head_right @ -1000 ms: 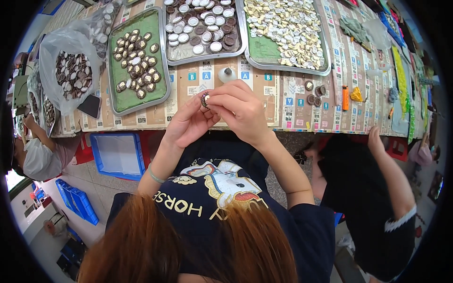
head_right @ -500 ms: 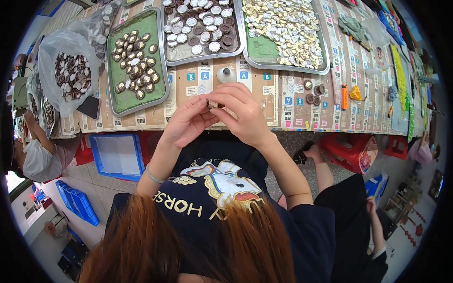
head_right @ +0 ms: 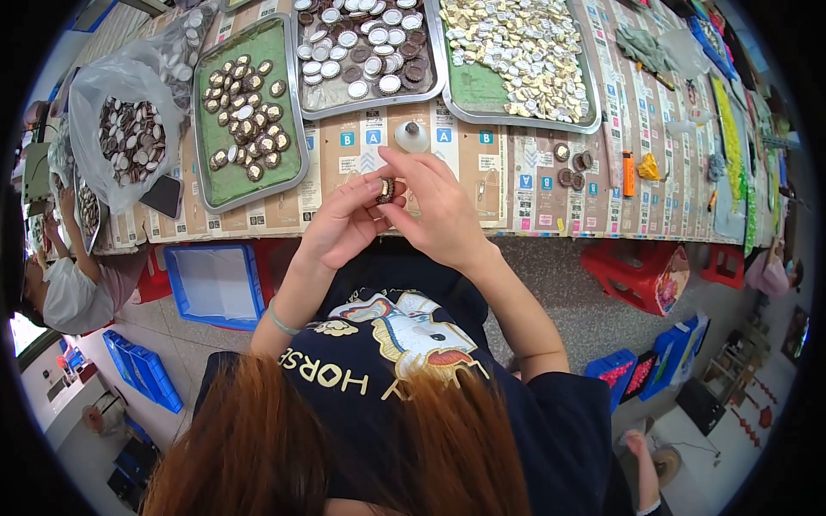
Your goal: The person applies glue from a glue bottle to small toy components and joins them together by hand on an assembly line.
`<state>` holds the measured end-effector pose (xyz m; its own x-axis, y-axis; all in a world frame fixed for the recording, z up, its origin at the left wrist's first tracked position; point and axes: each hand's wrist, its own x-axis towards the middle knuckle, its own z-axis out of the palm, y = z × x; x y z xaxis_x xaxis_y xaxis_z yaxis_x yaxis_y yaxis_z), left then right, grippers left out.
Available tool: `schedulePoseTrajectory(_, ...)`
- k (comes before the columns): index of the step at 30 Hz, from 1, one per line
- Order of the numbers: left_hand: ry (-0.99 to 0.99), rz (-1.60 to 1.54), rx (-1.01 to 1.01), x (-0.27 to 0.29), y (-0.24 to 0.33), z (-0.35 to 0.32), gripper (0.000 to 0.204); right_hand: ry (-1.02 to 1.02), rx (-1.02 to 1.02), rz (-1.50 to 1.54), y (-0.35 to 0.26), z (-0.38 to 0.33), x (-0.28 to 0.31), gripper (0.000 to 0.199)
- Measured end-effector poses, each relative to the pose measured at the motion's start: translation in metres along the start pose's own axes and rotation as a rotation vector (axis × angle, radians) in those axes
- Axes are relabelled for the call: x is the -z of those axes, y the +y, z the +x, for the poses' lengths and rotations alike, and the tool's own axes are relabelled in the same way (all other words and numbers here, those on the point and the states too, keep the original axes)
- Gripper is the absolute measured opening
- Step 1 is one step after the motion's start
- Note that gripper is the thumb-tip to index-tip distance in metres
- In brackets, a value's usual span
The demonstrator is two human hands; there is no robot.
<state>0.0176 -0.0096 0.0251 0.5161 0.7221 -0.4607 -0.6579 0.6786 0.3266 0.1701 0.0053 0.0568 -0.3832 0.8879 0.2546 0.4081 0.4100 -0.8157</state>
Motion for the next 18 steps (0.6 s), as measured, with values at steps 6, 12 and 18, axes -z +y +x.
schedulePoseTrajectory(6, -0.041, 0.026, -0.023, 0.0023, -0.0017, 0.0011, 0.029, 0.005, -0.063, 0.082, 0.0003, -0.0041, -0.0017, 0.053)
schedulePoseTrajectory(12, -0.020, 0.023, -0.050, -0.0006, -0.0039, 0.0000, 0.026, -0.002, -0.082, 0.086, 0.0004, -0.0068, -0.0031, 0.052)
schedulePoseTrajectory(18, 0.024, 0.030, -0.003, -0.0003, -0.0022, -0.0010, 0.024, 0.006, -0.096, 0.108, -0.0016, -0.0068, -0.0037, 0.053)
